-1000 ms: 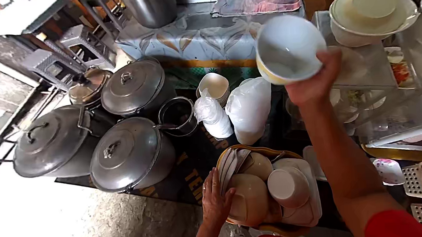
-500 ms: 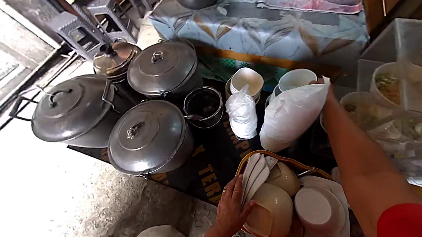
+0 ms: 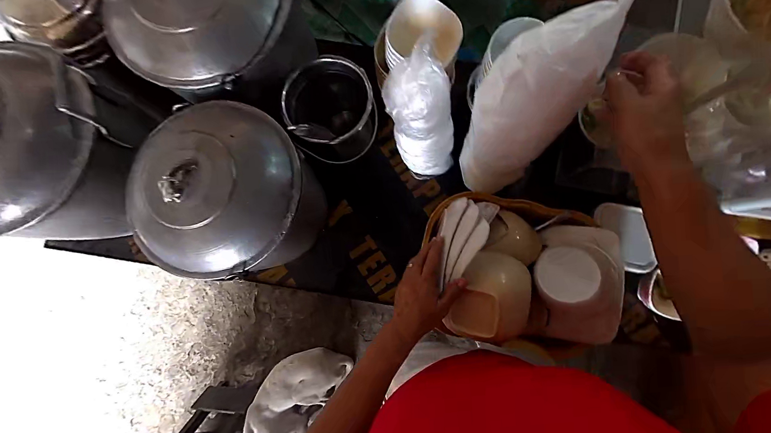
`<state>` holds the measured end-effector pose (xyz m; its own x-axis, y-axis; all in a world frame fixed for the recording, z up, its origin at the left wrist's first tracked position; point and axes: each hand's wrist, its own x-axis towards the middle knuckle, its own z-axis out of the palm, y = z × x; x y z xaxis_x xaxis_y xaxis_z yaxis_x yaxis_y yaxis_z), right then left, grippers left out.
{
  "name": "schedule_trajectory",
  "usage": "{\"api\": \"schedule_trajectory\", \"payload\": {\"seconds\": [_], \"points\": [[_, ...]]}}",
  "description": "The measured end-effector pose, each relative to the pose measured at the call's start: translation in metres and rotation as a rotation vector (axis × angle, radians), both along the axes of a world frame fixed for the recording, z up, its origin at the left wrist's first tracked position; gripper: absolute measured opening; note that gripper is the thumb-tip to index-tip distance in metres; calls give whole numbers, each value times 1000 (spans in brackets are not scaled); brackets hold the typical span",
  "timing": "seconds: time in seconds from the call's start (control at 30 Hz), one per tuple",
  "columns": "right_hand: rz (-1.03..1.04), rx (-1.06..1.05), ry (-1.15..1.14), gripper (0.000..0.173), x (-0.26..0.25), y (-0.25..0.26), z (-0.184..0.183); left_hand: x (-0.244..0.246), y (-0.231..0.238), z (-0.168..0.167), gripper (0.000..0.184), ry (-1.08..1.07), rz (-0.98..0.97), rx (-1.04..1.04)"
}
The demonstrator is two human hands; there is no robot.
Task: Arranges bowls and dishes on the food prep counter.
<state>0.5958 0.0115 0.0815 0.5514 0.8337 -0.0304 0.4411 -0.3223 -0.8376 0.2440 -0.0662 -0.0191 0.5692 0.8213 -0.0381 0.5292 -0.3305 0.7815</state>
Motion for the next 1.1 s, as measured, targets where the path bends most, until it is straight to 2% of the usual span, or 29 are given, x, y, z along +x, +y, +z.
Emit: {"api": "schedule_trajectory", "payload": {"seconds": [0.07,0.2,0.3,0.47,0.57,0.67,0.77,0.87,0.97,1.03,1.1], "points": [[137,4,-137,44,-14,-46,5,0,0,-2,75,-6,4,21],[489,-148,-190,30,-26,-120,11,2,-6,-1,72,6,43,41],[666,-229,-300,40,-24,-153,4,4,-12,1,67,13,69,83],[698,-297,-263,69,-28,-182,-16,12,-22,6,61,55,130,149],[683,-215,-271,64,-35,-189,-28,16,-25,10,58,110,152,221],[700,-98,-343,48,-41,-173,-30,22,-26,13,58,155,182,308],[843,-67,-432,37,-49,-119,-37,28,-26,14,55,193,208,356],[1024,-251,-573,33,-71,-55,-55,34,-26,10,51,248,234,430],[1122,-517,-724,33,-97,-22,-63,37,-25,6,50,276,257,511],[1121,-561,-776,26,-106,-17,-66,39,-23,13,53,295,254,450],[1109,-503,-799,25,-107,-21,-71,41,-18,24,59,329,235,350]]}}
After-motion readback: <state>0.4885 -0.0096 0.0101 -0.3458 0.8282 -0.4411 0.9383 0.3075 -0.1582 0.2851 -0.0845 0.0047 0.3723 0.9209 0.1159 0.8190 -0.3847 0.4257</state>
